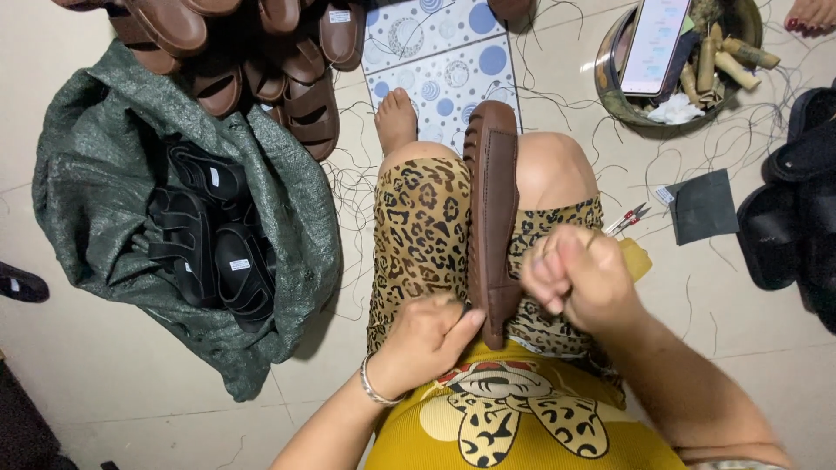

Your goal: The person sits on the floor and sews a brown sandal using a needle and thread. They repeatedly push the needle through the sole and pull the thread to stitch the sandal. A smartphone is briefly interacted with before the sewing continues.

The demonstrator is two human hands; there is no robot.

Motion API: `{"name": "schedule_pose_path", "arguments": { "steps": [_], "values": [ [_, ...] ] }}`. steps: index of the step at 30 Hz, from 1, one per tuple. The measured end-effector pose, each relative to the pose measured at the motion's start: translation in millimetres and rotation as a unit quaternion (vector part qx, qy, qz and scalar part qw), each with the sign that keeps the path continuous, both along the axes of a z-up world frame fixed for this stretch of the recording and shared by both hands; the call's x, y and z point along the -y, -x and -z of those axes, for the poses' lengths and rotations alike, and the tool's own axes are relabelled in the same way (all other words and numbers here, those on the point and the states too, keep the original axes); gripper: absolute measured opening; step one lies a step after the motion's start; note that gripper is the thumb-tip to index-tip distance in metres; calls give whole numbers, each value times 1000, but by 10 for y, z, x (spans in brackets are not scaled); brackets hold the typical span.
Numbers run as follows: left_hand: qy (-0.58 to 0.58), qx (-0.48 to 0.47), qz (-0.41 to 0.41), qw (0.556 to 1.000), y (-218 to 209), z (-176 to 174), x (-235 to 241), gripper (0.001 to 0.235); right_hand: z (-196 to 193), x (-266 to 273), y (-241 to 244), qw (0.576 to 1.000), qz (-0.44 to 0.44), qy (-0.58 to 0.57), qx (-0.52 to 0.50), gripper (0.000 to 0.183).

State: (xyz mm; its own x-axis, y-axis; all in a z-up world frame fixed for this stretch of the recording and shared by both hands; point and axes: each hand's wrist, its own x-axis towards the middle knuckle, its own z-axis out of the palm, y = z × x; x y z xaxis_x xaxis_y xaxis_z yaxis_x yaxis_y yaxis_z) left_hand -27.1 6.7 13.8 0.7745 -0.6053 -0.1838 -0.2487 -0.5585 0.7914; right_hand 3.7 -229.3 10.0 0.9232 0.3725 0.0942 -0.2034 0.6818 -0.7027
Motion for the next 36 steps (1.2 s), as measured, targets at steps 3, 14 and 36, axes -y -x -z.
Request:
{"name": "schedule_pose_path", "arguments": {
  "steps": [3,14,36],
  "values": [
    [130,-228,16,965,48,73,-103,51,49,336,181,955,33,264,-131,46],
    [204,89,-203,954,-540,-307,-246,36,-292,677,300,741,-77,657,116,53],
    [36,78,21,996,-331,99,121,100,-306,279,147,400,-208,798,401,53]
  ]
}}
